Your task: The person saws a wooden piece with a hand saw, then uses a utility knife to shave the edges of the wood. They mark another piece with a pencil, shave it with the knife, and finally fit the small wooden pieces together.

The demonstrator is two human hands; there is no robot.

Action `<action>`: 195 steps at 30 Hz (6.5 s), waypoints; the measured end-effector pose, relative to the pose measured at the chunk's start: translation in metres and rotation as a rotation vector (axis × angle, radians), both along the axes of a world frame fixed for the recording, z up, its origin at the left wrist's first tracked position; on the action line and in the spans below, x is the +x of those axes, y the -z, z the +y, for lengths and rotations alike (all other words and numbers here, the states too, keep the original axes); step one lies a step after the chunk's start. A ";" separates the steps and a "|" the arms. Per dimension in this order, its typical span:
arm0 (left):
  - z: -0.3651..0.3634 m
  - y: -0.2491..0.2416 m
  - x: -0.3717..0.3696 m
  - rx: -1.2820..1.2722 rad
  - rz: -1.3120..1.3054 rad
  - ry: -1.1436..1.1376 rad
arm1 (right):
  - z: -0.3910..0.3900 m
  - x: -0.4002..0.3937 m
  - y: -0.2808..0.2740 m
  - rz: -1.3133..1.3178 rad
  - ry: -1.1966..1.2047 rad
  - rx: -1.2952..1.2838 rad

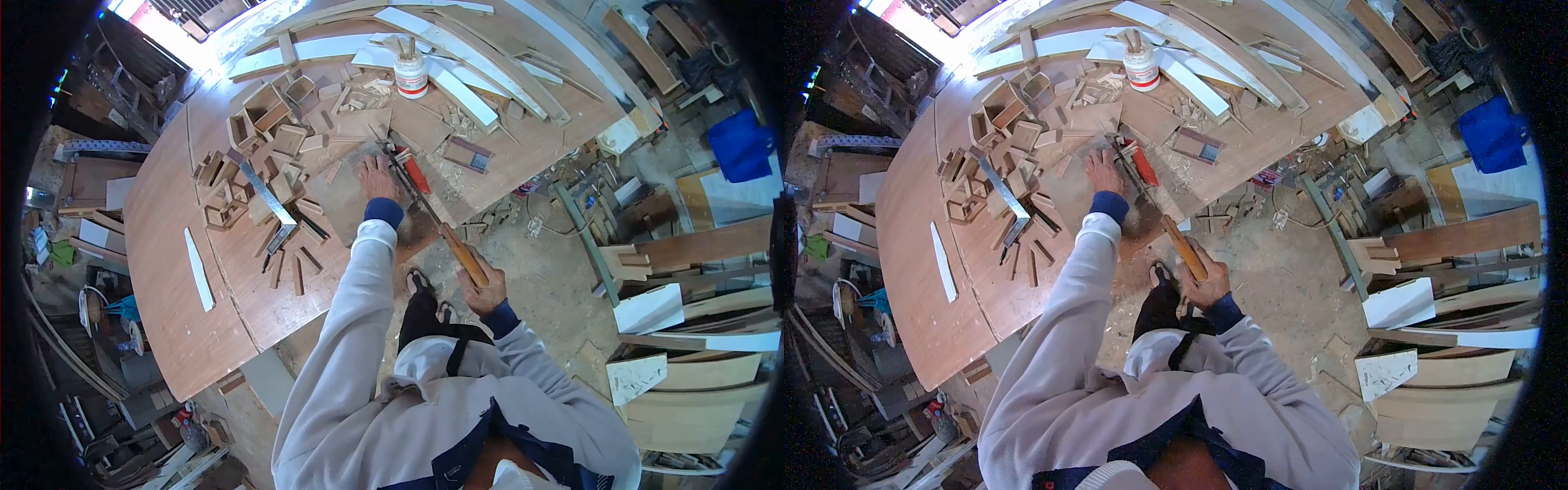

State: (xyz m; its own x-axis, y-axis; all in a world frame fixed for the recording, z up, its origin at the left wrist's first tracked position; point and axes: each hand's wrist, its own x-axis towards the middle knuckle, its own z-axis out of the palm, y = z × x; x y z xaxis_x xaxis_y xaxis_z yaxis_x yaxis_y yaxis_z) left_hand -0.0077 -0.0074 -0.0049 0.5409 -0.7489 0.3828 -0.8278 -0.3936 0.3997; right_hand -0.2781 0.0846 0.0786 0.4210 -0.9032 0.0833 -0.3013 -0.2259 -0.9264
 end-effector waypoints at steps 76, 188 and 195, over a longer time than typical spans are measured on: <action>-0.002 -0.003 0.002 0.097 0.038 -0.043 | 0.024 -0.044 -0.026 0.096 -0.081 -0.151; 0.016 -0.016 0.027 0.181 0.082 0.131 | 0.009 -0.041 -0.005 -0.060 0.101 -0.022; 0.039 -0.036 0.028 -0.067 0.227 0.183 | -0.005 -0.023 -0.006 -0.075 0.081 -0.045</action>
